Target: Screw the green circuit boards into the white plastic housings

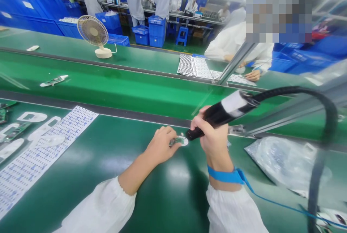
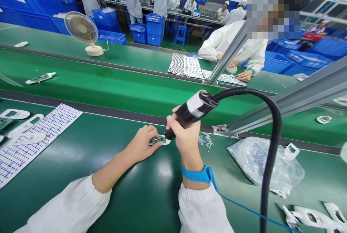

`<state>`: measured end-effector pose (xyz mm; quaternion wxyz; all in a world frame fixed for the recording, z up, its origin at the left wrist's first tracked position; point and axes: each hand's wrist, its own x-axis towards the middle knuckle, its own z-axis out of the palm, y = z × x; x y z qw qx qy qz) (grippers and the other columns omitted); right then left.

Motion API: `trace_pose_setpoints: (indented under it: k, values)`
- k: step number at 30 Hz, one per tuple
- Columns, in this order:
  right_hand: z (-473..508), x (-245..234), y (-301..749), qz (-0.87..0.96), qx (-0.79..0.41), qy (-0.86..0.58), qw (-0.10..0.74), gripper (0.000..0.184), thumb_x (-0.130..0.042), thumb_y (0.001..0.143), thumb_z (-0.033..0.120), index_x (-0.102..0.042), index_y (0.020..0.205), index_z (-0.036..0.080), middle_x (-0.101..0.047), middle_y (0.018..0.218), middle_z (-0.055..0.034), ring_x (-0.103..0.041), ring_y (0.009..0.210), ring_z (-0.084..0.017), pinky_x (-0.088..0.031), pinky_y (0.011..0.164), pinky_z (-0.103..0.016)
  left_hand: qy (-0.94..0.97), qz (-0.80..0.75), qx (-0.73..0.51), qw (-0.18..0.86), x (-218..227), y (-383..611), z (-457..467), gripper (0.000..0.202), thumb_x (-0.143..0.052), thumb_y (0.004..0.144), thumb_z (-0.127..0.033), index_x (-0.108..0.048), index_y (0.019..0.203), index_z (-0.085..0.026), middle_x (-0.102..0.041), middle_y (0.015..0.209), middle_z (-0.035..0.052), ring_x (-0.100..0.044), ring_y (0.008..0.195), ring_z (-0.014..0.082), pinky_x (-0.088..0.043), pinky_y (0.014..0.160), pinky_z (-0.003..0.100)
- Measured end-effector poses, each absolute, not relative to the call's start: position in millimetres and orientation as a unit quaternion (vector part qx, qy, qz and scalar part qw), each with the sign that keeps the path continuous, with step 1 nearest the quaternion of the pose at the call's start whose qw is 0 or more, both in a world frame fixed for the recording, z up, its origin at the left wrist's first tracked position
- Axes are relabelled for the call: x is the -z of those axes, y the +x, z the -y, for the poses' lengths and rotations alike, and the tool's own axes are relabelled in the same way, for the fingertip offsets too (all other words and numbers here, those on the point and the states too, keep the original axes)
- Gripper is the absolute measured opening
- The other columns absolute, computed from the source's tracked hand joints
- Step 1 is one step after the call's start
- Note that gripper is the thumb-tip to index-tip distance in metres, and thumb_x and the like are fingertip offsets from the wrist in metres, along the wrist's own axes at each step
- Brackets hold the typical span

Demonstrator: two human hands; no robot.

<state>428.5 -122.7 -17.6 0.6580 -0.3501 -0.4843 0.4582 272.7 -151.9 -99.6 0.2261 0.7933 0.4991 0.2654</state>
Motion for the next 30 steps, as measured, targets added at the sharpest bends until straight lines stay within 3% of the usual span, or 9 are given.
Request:
trace_pose_setpoints:
  k: [19,30]
  values:
    - [121,28,427,0.517,-0.469,-0.37,0.613,0.021,-0.074,0.074,0.014,-0.058,0.087,0.022,-0.059,0.058,0.0081,-0.056,0.048,-0.012,-0.049,0.053,-0.028,0.805,-0.501,-0.226,0.222,97,273,151,0.017,-0.063,0.093,-0.031,-0.055,0.084,-0.02,-0.059,0.095,0.0051,-0.054,0.091,0.0239,-0.041,0.08,0.037]
    - [120,25,433,0.581,-0.476,-0.394,0.53,0.023,-0.077,0.08,0.024,-0.054,0.081,0.022,-0.058,0.064,0.0071,-0.056,0.054,-0.012,-0.047,0.056,-0.029,0.801,-0.505,-0.24,0.214,99,274,153,0.016,-0.063,0.093,-0.03,-0.056,0.085,-0.019,-0.059,0.095,0.0048,-0.053,0.09,0.0236,-0.042,0.078,0.037]
